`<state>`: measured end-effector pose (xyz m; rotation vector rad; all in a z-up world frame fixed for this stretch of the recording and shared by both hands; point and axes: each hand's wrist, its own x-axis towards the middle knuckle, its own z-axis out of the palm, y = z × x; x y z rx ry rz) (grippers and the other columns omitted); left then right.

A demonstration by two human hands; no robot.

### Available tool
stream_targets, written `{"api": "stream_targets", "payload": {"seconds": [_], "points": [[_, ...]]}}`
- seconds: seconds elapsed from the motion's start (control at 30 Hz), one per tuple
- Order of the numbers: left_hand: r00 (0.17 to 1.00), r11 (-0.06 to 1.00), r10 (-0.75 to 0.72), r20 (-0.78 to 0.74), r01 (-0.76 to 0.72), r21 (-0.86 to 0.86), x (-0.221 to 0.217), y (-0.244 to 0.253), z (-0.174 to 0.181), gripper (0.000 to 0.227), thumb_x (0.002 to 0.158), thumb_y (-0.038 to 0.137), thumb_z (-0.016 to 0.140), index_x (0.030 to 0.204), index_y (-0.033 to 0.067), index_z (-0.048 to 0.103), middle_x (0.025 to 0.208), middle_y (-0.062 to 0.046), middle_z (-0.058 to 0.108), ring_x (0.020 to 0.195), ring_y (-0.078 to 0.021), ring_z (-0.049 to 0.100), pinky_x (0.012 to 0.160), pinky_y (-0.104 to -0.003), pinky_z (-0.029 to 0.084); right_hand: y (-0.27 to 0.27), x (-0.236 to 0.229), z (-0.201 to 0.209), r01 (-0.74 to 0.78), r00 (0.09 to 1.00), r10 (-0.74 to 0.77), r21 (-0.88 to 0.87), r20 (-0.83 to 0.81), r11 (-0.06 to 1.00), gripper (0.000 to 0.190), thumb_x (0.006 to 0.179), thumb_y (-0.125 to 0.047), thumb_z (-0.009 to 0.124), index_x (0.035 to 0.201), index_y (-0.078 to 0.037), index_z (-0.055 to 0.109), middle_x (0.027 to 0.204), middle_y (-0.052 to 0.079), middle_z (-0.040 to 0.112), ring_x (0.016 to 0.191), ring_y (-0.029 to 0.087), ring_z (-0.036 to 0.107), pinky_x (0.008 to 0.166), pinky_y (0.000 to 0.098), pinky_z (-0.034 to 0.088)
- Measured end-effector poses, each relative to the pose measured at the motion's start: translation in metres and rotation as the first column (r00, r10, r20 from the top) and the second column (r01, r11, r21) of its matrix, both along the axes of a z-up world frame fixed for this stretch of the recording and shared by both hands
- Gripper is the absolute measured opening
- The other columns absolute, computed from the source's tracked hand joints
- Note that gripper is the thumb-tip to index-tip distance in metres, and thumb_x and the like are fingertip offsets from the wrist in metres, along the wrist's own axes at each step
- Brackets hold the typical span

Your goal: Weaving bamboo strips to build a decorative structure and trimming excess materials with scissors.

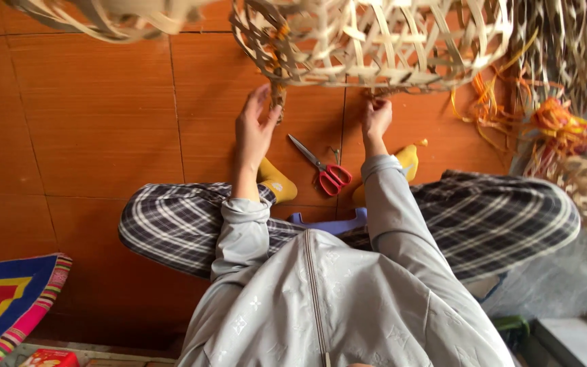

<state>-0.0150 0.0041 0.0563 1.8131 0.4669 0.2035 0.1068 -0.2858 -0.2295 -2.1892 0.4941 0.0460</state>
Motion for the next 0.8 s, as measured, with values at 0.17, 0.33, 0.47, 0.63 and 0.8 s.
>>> {"api": "stream_targets", "payload": {"seconds": [0.17,0.33,0.47,0.63,0.8], "points": [[0.994,0.993,0.020,0.109,-0.008,-0.116,0.010,-0.008,0.012,0.038,0.102,0.010,0.069,0.139,0.0041,0.057,0.129,-0.012,0.070,0.120,-0.0228,0.068,0.099,-0.033,0.056,0.008,0.005,0.028,0.106,0.981,-0.066,0.220,-0.181,0.970,0.020,0.092,-0.015,0.064,0.104,-0.004,0.076,0.090,0.012,0.076,0.081,0.025,0.073,0.074,0.0395,0.055],[0.998,0.995,0.007,0.058,-0.013,0.095,0.011,-0.004,-0.006,0.029,0.101,0.012,0.074,0.128,0.0039,0.065,0.107,-0.007,0.076,0.097,-0.0149,0.075,0.084,-0.028,0.058,0.011,0.009,0.043,0.002,0.998,0.003,0.071,-0.065,0.998,0.030,0.081,-0.010,0.061,0.104,-0.013,0.080,0.093,0.008,0.080,0.082,0.020,0.074,0.076,0.0352,0.055],[0.996,1.000,-0.001,0.093,0.003,-0.022,0.009,-0.007,-0.011,0.031,0.100,0.016,0.072,0.127,0.0042,0.064,0.107,-0.006,0.077,0.095,-0.0131,0.075,0.081,-0.026,0.059,0.000,0.013,0.061,-0.125,0.959,0.088,-0.124,-0.269,0.984,0.022,0.086,-0.017,0.063,0.094,-0.019,0.083,0.091,0.007,0.080,0.085,0.023,0.074,0.078,0.0383,0.056],[0.990,0.999,-0.003,0.140,0.008,-0.035,0.013,-0.008,-0.001,0.029,0.101,0.018,0.071,0.126,0.0045,0.065,0.109,-0.007,0.078,0.098,-0.0151,0.076,0.082,-0.028,0.061,-0.015,0.020,0.047,-0.573,0.799,0.374,-0.407,-0.472,0.711,0.014,0.090,-0.029,0.070,0.089,-0.022,0.083,0.088,0.011,0.076,0.082,0.029,0.071,0.072,0.0431,0.057],[0.993,1.000,-0.014,0.115,0.012,0.022,0.013,-0.009,0.005,0.027,0.102,0.021,0.070,0.124,0.0077,0.066,0.105,-0.006,0.077,0.092,-0.0165,0.076,0.077,-0.029,0.060,-0.043,0.031,0.014,-0.687,0.542,0.399,-0.117,-0.739,0.717,0.027,0.098,-0.021,0.065,0.092,-0.002,0.084,0.077,0.011,0.080,0.066,0.019,0.077,0.064,0.0354,0.060]]}}
